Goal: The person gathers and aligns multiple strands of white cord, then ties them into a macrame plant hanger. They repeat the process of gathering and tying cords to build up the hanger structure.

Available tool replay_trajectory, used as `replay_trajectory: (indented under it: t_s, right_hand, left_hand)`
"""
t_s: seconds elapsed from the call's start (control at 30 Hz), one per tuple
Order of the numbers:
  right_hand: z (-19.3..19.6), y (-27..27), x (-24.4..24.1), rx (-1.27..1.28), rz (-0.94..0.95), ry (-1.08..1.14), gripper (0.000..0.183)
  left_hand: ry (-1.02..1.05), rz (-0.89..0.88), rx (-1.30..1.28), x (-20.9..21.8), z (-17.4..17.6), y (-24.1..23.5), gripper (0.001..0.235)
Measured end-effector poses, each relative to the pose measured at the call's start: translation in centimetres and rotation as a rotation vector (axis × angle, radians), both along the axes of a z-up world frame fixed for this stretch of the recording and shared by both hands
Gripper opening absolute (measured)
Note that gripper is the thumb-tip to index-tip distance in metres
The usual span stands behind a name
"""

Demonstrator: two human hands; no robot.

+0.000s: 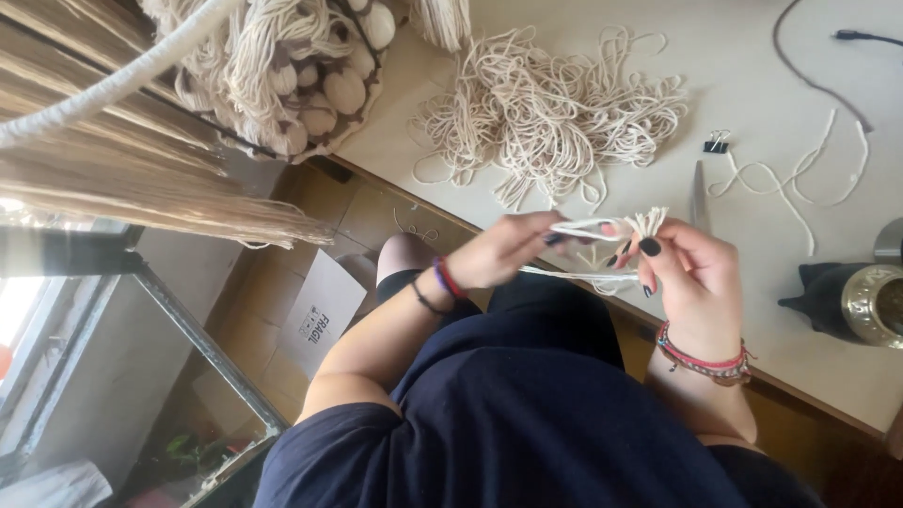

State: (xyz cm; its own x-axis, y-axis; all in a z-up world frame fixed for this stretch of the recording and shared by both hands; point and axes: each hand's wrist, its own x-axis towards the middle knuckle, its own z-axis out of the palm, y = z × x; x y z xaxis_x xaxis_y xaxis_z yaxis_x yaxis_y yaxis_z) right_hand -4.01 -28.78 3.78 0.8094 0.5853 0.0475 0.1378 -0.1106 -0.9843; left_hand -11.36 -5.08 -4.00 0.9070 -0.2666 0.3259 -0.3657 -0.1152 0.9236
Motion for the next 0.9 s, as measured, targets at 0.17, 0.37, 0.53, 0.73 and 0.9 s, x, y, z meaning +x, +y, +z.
replay_trajectory:
  t_s: [0.17,0.37,0.53,0.73,0.9]
  right_hand:
    - [-0.2,1.7,-1.3,0.019,-0.059,-0.132,0.027]
    - [-3.2,0.2,-1.5,0.237,-0.265,-0.047,0.021]
    - [-3.6,-1.8,-2.0,0.338,-0.429,-0.025,0.023]
    - [-4.4,-3.4,-2.1,0.334,-0.424,-0.011,0.023]
    - [-5.9,-3.4,-1.2,0.345,-0.357,0.072,0.022]
  left_hand:
    - [0.377,0.074,0.412,-5.2,2.4,5.0,0.020]
    - [0.604,0.333,1.082,-6.7,-0.6,4.9,0.029]
    - [-0.033,0.667,0.969,-0.2,-3.8,2.5,0.021]
    - [-0.435,0.542,0.843,6.3,-5.9,4.8,0.025]
    - [-0.358,0.500,0.941,4.1,-6.6,7.1,0.022]
